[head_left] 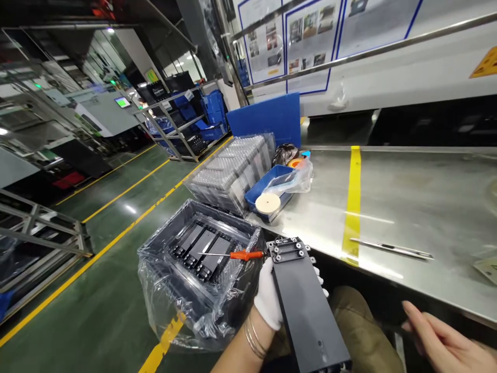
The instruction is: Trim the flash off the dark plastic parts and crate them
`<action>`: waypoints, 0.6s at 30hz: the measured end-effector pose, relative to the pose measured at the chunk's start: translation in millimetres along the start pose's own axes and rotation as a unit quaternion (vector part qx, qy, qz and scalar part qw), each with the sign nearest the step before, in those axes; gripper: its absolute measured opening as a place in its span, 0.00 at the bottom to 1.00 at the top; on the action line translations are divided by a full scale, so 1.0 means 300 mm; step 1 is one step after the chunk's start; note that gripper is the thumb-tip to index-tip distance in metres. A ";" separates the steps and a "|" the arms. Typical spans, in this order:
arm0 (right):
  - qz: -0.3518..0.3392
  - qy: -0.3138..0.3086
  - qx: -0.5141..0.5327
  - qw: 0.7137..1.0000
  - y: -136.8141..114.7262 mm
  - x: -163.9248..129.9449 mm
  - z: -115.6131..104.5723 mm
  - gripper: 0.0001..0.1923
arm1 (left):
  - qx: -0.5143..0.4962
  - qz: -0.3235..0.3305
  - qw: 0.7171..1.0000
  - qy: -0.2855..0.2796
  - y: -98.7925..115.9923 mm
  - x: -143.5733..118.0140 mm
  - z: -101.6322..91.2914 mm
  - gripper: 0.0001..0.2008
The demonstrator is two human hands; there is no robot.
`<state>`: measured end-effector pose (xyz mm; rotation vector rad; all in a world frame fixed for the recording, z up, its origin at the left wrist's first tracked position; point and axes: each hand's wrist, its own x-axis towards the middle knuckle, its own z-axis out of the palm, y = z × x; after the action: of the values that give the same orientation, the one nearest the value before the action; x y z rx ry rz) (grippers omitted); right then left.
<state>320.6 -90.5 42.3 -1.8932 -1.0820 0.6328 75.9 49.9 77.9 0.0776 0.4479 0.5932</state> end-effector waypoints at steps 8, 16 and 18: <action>-0.036 -0.144 0.064 0.987 -0.165 -0.082 0.207 0.47 | 0.071 -0.032 0.995 0.067 -0.002 -0.061 0.046 0.34; -0.050 -0.111 0.032 0.992 -0.224 -0.074 0.292 0.57 | 0.069 -0.053 0.996 0.004 -0.085 -0.071 -0.052 0.26; -0.070 -0.101 0.026 0.992 -0.239 -0.061 0.304 0.56 | 0.082 -0.063 0.995 0.007 -0.109 -0.079 -0.052 0.27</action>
<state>211.8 -48.8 56.9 -1.7179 -1.3019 0.7761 68.7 8.7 66.5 0.2001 0.5111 0.4325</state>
